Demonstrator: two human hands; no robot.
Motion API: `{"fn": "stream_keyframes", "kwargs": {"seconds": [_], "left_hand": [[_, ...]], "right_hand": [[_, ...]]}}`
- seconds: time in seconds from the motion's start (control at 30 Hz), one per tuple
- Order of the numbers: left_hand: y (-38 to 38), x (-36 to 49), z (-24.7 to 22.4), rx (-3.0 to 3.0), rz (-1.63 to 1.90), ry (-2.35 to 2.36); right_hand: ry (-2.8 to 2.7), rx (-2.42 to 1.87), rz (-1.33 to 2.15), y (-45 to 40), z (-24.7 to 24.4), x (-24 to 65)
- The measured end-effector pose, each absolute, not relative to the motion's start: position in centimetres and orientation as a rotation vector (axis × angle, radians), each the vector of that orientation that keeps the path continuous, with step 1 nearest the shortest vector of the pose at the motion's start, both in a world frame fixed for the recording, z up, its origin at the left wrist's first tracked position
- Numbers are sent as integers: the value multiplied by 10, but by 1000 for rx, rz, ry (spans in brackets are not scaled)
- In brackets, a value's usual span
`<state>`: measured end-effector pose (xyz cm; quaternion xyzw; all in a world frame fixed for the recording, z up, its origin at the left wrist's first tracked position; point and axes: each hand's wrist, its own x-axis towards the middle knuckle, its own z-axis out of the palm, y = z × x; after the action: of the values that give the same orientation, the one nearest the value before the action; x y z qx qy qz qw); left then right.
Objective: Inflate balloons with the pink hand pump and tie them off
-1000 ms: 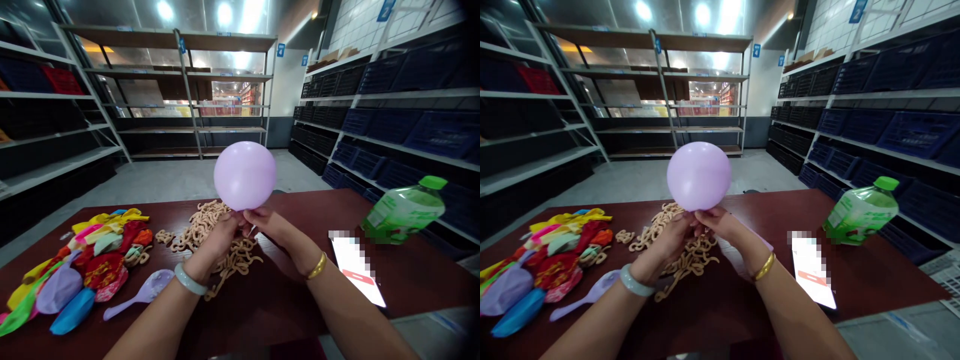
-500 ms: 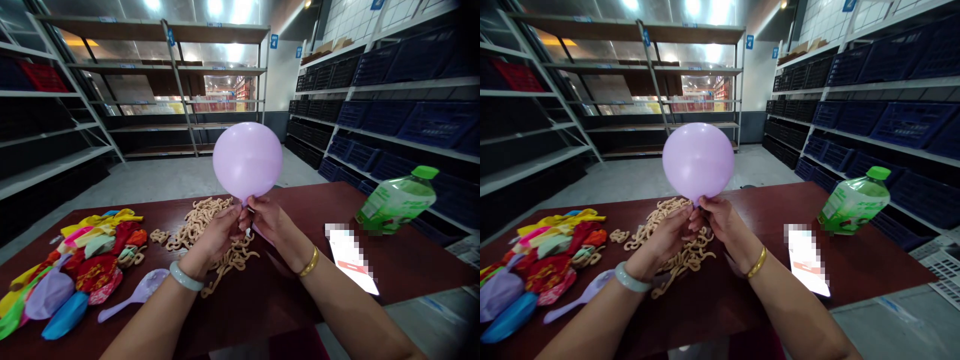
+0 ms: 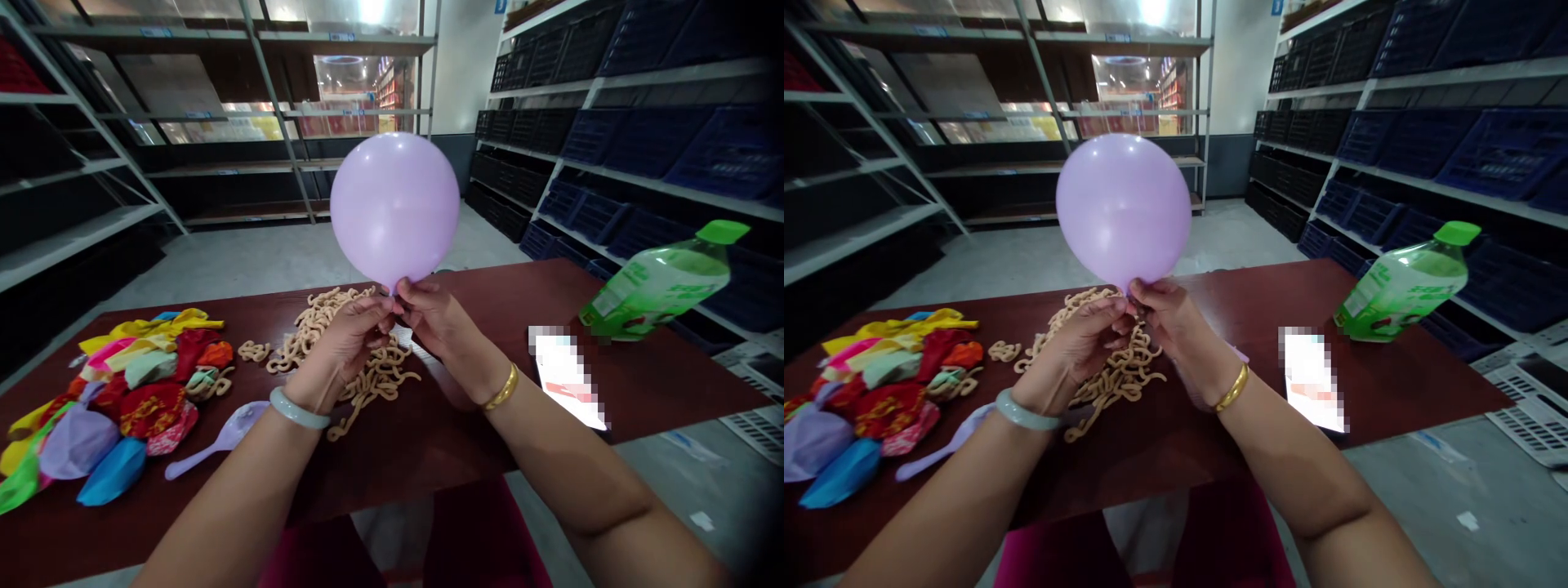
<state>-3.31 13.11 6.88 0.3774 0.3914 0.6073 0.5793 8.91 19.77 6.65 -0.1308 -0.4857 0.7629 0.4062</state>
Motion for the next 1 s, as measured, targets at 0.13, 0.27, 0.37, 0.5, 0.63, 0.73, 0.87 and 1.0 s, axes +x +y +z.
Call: {"fn": "stream_keyframes", "kwargs": {"seconds": [0.13,0.27,0.37,0.5,0.63,0.73,0.87,1.0], "left_hand": [[133,-39,69,920,1515,973],[133,-53,77,836,1707,911],[135,-67,78,740,1846,897],[140,-79,74,694,1901,844],[141,-79,70,719,1891,822],[140,-76,70,701,1891,840],[141,-78,69,673,1912,826],[142,-79,68,676,1907,811]], "right_hand": [[-1405,-343,1856,195,70,87],[-1893,-534,1416,201,69,92],[-2327,-861,794,204,63,93],[-2673,-1115,352,195,54,86],[-2788,-1111,334,191,53,83],[-2573,-952,620,199,57,90],[-2016,-645,1301,209,70,101],[-1657,-544,1663,207,84,108]]}}
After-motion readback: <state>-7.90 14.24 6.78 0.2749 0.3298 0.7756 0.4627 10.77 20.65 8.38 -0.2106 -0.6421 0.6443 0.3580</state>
